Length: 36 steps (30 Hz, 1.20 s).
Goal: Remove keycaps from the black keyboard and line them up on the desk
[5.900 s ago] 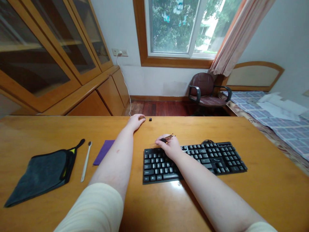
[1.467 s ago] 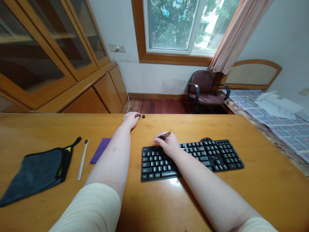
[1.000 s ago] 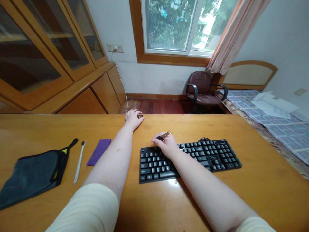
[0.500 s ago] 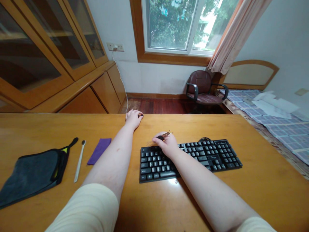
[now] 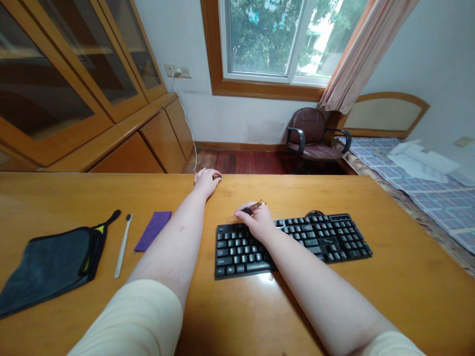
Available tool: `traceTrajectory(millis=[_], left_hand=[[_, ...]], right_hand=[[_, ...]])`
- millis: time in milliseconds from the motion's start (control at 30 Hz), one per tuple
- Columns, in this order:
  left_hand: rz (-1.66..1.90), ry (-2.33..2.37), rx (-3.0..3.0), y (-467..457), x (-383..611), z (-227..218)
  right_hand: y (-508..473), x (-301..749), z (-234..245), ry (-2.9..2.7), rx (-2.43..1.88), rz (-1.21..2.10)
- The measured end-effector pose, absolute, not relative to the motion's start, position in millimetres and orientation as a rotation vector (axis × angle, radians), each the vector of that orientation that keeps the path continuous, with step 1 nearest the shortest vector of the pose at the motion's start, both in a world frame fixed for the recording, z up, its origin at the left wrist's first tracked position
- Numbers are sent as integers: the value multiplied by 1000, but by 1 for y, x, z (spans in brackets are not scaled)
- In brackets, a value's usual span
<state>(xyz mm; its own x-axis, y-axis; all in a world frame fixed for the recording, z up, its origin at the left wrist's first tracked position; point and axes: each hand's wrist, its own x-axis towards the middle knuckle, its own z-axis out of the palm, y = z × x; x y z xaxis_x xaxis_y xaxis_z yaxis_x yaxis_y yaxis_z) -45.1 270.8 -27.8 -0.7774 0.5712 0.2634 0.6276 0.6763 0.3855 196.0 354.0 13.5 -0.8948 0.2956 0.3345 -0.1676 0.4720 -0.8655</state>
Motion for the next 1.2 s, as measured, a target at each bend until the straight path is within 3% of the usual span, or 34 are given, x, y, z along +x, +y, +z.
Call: traceTrajectory(millis=[833, 1200], left_hand=[[-705, -2762, -991, 268, -52, -33], [-1177, -2401, -638, 251, 19, 6]], right_hand=[[354, 196, 13, -2291, -104, 1390], [354, 195, 10, -2224, -158, 1468]])
